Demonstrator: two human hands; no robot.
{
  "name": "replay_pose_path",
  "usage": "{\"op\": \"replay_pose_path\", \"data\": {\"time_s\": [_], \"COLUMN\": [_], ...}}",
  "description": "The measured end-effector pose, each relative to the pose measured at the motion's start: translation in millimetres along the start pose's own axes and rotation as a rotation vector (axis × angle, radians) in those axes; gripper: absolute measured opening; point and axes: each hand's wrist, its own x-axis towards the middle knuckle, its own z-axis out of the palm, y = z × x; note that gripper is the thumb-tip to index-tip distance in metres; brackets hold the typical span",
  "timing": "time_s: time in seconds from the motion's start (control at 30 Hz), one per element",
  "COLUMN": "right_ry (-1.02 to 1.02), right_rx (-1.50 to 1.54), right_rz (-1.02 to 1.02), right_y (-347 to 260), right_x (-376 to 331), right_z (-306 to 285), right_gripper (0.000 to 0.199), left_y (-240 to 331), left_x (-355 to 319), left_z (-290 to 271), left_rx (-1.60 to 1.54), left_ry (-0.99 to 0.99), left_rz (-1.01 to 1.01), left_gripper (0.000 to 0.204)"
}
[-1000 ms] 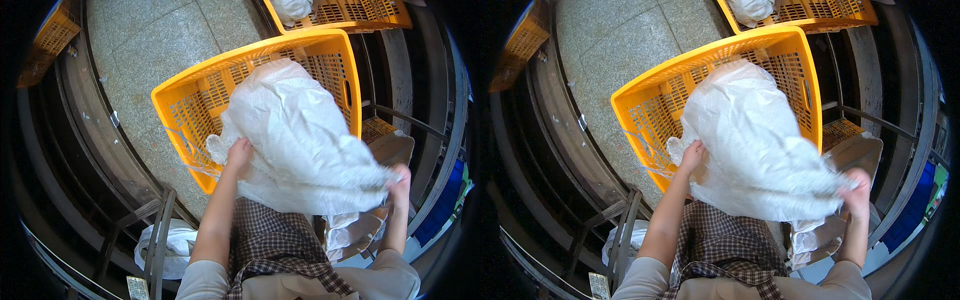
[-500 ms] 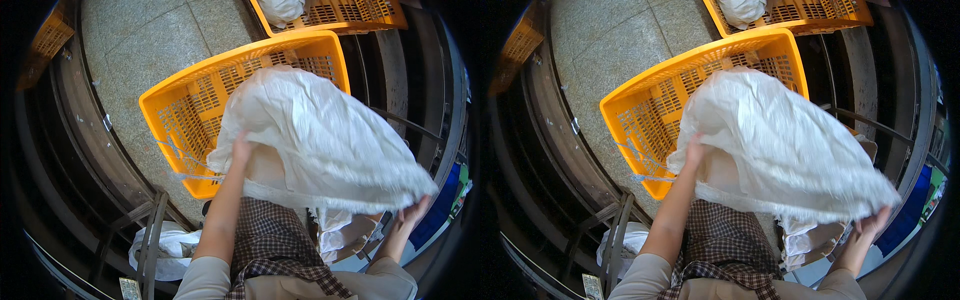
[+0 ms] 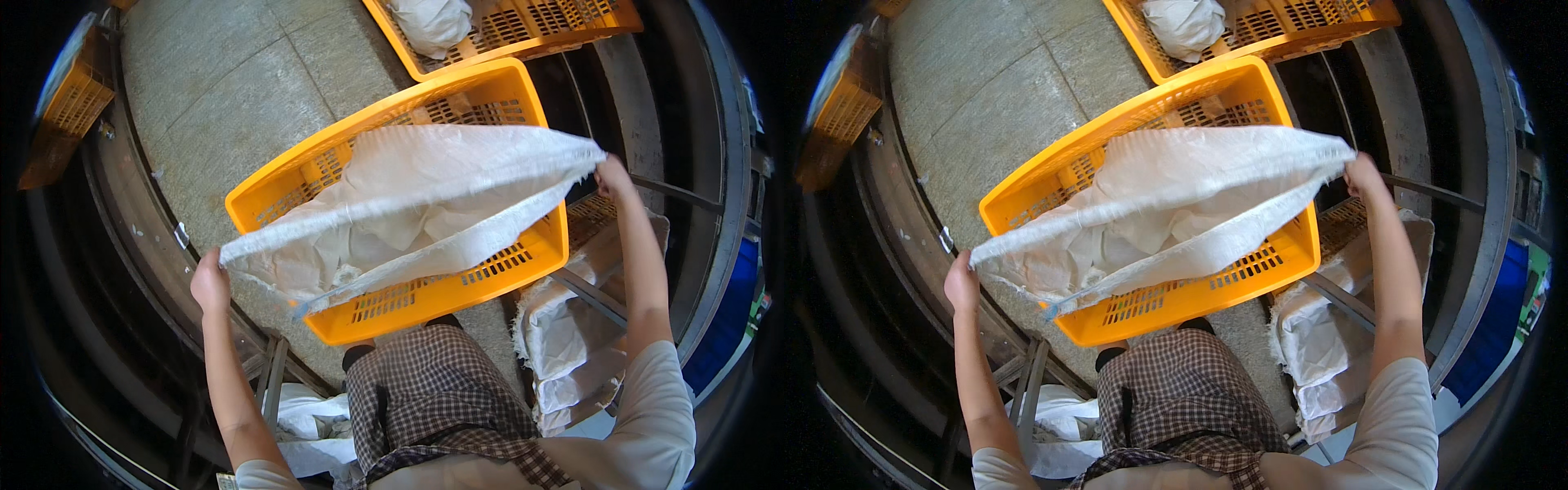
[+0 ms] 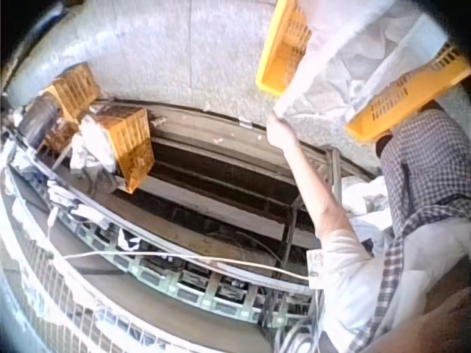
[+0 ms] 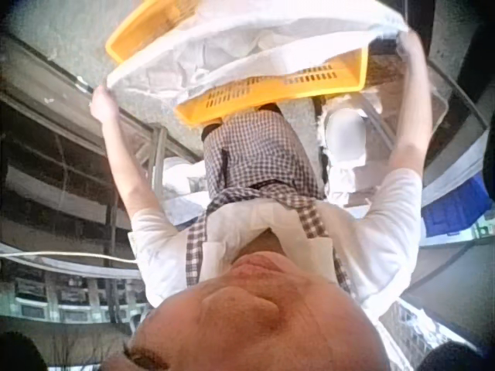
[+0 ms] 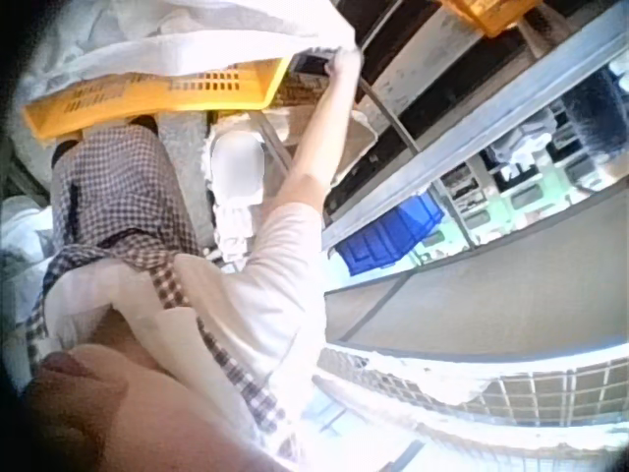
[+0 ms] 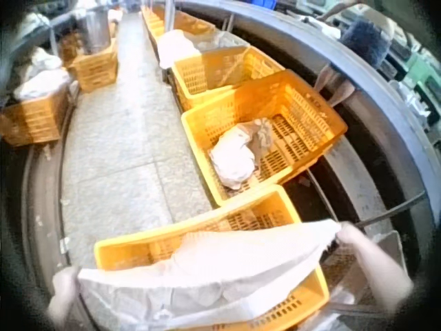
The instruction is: The person repeatedly picks up white cloth items from yellow plastic baskets, unfolds them, and folds them by hand. The folded items are placed back into the baskets. The process is repeated for multiple items in a continuous loop.
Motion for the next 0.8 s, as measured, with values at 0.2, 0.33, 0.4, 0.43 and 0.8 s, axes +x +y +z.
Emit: {"op": "replay_pose_path", "data": {"time_s": [0.2, 0.33, 0.4, 0.43, 0.8], "right_ry": [-0.267, 0.005, -0.110, -0.177, -0.277], "right_rx": [1.027, 0.294, 0.250, 0.231, 0.164], "right_rz": [-0.476, -0.604, -0.527, -0.481, -0.387], "right_y": [-142, -191, -196, -194, -107], "right_x": [-6, 3, 15, 22, 108], "right_z": [30, 77, 85, 87, 101], "right_gripper": [0.033, 0.053, 0.054, 0.055, 0.041], "left_y": [-5, -23, -31, -35, -38], "left_x": [77, 105, 113, 114, 57], "left_z": [48, 83, 102, 109, 190], "left_rx": [-1.961, -1.346, -1.316, -1.304, -1.675], "left_ry": [-0.050, 0.385, 0.145, 0.042, -0.125], "left_rz": [-1.160, -0.804, -0.723, -0.677, -0.989], "left_gripper": [0.027, 0.039, 0.046, 0.050, 0.044]}}
